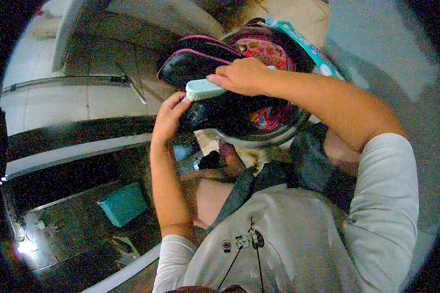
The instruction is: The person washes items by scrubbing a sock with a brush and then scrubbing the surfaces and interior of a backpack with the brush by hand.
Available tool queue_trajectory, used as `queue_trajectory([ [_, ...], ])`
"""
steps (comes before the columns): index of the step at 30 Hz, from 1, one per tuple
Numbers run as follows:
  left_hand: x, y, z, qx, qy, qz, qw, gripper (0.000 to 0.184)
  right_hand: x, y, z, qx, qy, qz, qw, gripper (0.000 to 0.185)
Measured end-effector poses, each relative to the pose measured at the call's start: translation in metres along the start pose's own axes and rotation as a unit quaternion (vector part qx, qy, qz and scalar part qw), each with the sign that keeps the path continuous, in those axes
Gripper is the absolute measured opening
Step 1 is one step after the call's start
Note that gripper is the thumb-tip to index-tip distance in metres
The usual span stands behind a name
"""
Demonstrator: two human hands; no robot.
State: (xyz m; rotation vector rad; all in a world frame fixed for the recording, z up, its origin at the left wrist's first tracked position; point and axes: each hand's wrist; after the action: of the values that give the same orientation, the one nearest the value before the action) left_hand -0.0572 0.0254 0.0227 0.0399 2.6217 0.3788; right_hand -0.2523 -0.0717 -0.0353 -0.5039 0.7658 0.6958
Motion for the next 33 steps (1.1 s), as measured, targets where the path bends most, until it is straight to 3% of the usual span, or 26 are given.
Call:
queue_trajectory([
  [1, 0.004, 0.0, -0.002, -0.014, 0.047, -0.033, 0.998, 0.022, 0.001, 0.0, -0.001, 0.008, 0.005, -0.023, 1.0, 0.042],
  [2, 0.013, -0.005, 0.011, -0.028, 0.179, -0.103, 0.978, 0.026, 0.002, 0.0, -0.001, 0.015, 0.01, -0.045, 0.999, 0.04],
  [3, 0.021, -0.005, 0.008, -0.028, 0.179, -0.103, 0.978, 0.026, 0.003, 0.001, 0.006, 0.015, 0.01, -0.045, 0.999, 0.04],
  [5, 0.03, -0.005, -0.003, -0.104, 0.41, -0.233, 0.876, 0.036, 0.007, 0.002, 0.032, 0.04, 0.059, -0.059, 0.996, 0.035],
  [7, 0.029, -0.004, 0.005, -0.104, 0.39, -0.244, 0.882, 0.043, 0.019, 0.004, 0.035, -0.064, 0.039, -0.087, 0.993, 0.028],
  [10, 0.029, -0.003, 0.012, -0.045, 0.388, -0.23, 0.891, 0.043, 0.003, -0.003, 0.007, -0.134, 0.172, -0.046, 0.975, 0.036],
  [11, 0.027, -0.004, 0.016, -0.039, 0.41, -0.256, 0.874, 0.042, -0.004, 0.0, -0.001, -0.009, 0.181, 0.028, 0.983, 0.04],
  [13, 0.024, 0.001, 0.015, -0.036, 0.429, -0.28, 0.858, 0.041, 0.001, 0.004, -0.003, 0.024, 0.168, 0.044, 0.985, 0.041],
  [15, 0.023, 0.009, 0.009, -0.04, 0.401, -0.225, 0.887, 0.038, 0.02, 0.012, 0.017, -0.037, 0.099, -0.036, 0.994, 0.04],
  [17, 0.031, 0.007, 0.013, -0.033, 0.395, -0.214, 0.893, 0.039, 0.014, 0.016, 0.021, -0.053, 0.06, -0.02, 0.997, 0.038],
  [19, 0.035, 0.004, 0.021, 0.006, 0.362, -0.232, 0.903, 0.04, 0.008, 0.011, -0.004, -0.065, 0.141, 0.023, 0.988, 0.036],
  [20, 0.036, 0.003, 0.02, 0.017, 0.405, -0.247, 0.88, 0.045, 0.011, 0.007, -0.017, -0.024, 0.191, 0.076, 0.978, 0.035],
  [23, 0.028, 0.01, 0.008, 0.002, 0.358, -0.271, 0.894, 0.05, 0.012, 0.011, 0.002, -0.061, 0.163, 0.066, 0.983, 0.036],
  [25, 0.027, 0.01, 0.017, 0.006, 0.369, -0.232, 0.9, 0.055, 0.017, 0.023, 0.022, -0.081, 0.037, -0.012, 0.996, 0.032],
  [27, 0.03, 0.012, 0.018, 0.035, 0.281, -0.246, 0.927, 0.056, 0.023, 0.017, -0.001, -0.083, 0.134, 0.049, 0.986, 0.033],
  [29, 0.031, 0.009, 0.016, 0.04, 0.279, -0.273, 0.92, 0.057, 0.02, 0.015, -0.027, 0.032, 0.182, 0.112, 0.976, 0.039],
  [33, 0.023, 0.01, 0.018, 0.008, 0.316, -0.303, 0.899, 0.058, 0.013, 0.024, 0.013, 0.041, 0.114, 0.106, 0.987, 0.045],
])
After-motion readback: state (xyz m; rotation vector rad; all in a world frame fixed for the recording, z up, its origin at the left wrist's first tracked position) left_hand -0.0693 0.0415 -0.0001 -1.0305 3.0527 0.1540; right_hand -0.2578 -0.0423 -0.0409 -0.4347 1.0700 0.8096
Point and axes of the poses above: each hand's wrist, its own y-axis away from the middle knuckle, its own x-axis out of the palm, z = x × y, and after that the axes turned 2 degrees about -z, right-handed
